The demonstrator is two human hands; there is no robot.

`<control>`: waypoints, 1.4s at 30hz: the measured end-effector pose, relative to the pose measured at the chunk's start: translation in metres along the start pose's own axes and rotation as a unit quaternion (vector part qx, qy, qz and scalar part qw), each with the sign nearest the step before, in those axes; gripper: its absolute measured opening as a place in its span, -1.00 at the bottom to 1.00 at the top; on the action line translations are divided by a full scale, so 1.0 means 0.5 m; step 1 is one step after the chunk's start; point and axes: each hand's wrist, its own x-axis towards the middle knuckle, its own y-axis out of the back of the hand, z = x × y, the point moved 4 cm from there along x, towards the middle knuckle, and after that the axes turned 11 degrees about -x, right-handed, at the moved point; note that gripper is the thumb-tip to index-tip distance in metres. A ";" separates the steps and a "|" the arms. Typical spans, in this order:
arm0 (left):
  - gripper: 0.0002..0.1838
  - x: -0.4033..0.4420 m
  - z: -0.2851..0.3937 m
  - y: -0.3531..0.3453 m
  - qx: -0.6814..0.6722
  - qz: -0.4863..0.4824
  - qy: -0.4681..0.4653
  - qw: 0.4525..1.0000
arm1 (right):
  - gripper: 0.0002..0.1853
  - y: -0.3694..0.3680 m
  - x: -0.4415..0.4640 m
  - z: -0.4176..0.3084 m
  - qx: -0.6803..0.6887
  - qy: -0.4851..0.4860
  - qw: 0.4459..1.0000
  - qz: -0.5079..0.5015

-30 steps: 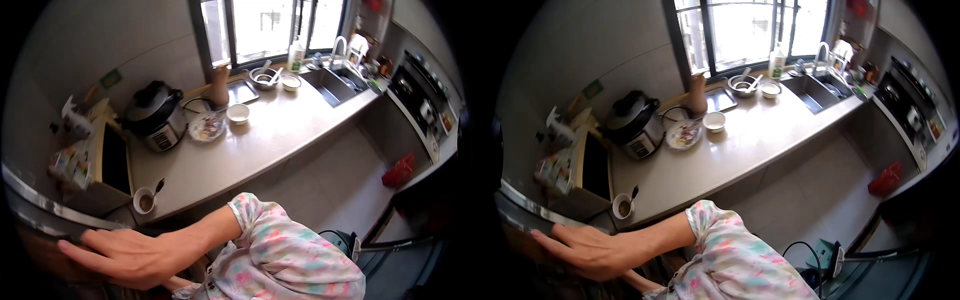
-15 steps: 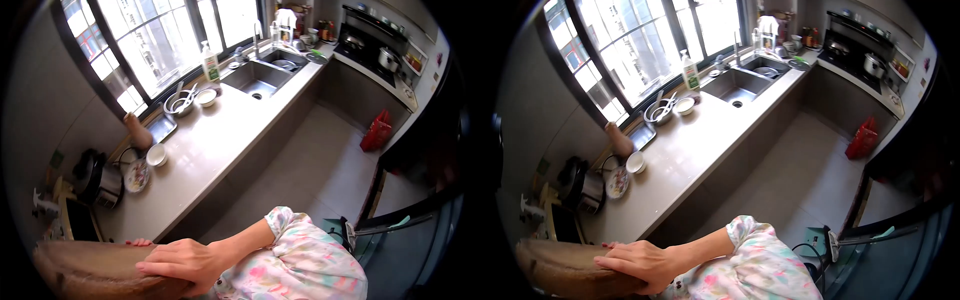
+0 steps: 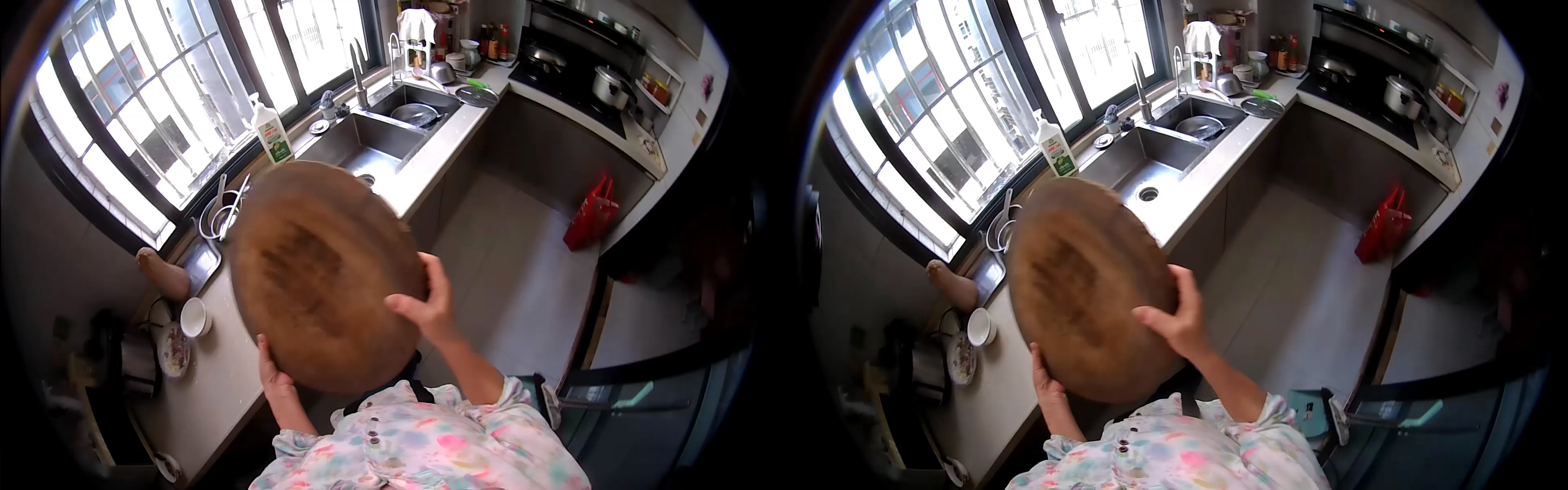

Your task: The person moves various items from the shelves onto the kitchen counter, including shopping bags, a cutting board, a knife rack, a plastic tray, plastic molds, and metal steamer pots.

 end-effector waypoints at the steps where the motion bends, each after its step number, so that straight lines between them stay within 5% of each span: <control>1: -0.43 0.042 -0.037 -0.025 0.022 0.008 0.008 1.000 | -0.35 0.033 0.034 0.035 0.019 -0.034 0.999 0.017; 4: -0.48 0.163 -0.122 -0.143 0.134 -0.042 -0.042 0.989 | -0.37 0.131 0.150 0.153 0.066 -0.130 0.987 0.073; 7: -0.51 0.280 -0.195 -0.264 0.231 -0.081 0.006 0.970 | -0.32 0.229 0.256 0.254 0.095 -0.209 0.966 0.118; 15: -0.52 0.533 -0.443 -0.480 0.336 -0.100 0.074 0.934 | -0.36 0.466 0.426 0.437 0.116 -0.245 0.938 0.218; 20: -0.49 0.683 -0.574 -0.596 0.363 -0.112 0.080 0.922 | -0.35 0.581 0.588 0.554 0.139 -0.219 0.946 0.195; 29: -0.50 0.897 -0.769 -0.731 0.386 -0.062 -0.016 0.920 | -0.38 0.746 0.887 0.706 0.032 -0.324 0.920 0.219; 33: -0.32 0.928 -0.781 -0.824 0.562 0.051 -0.041 0.825 | -0.44 0.788 0.998 0.764 -0.015 -0.280 0.948 0.151; 36: -0.34 0.967 -0.812 -0.831 0.591 0.031 -0.109 0.799 | -0.38 0.843 1.051 0.813 -0.076 -0.233 0.964 0.104; 37: -0.36 0.959 -0.812 -0.838 0.630 0.041 -0.146 0.761 | -0.38 0.872 1.061 0.831 -0.200 -0.238 0.937 0.161; 39: -0.40 0.940 -0.809 -0.834 0.665 0.011 -0.187 0.723 | -0.38 0.875 1.122 0.732 -0.536 -0.184 0.818 0.095; 41: -0.42 0.885 -0.795 -0.822 0.674 -0.012 -0.231 0.702 | -0.43 0.873 1.188 0.669 -0.654 0.045 0.747 0.109; 42: -0.43 0.851 -0.787 -0.801 0.675 -0.024 -0.261 0.690 | -0.46 0.851 1.231 0.658 -0.616 0.070 0.777 0.104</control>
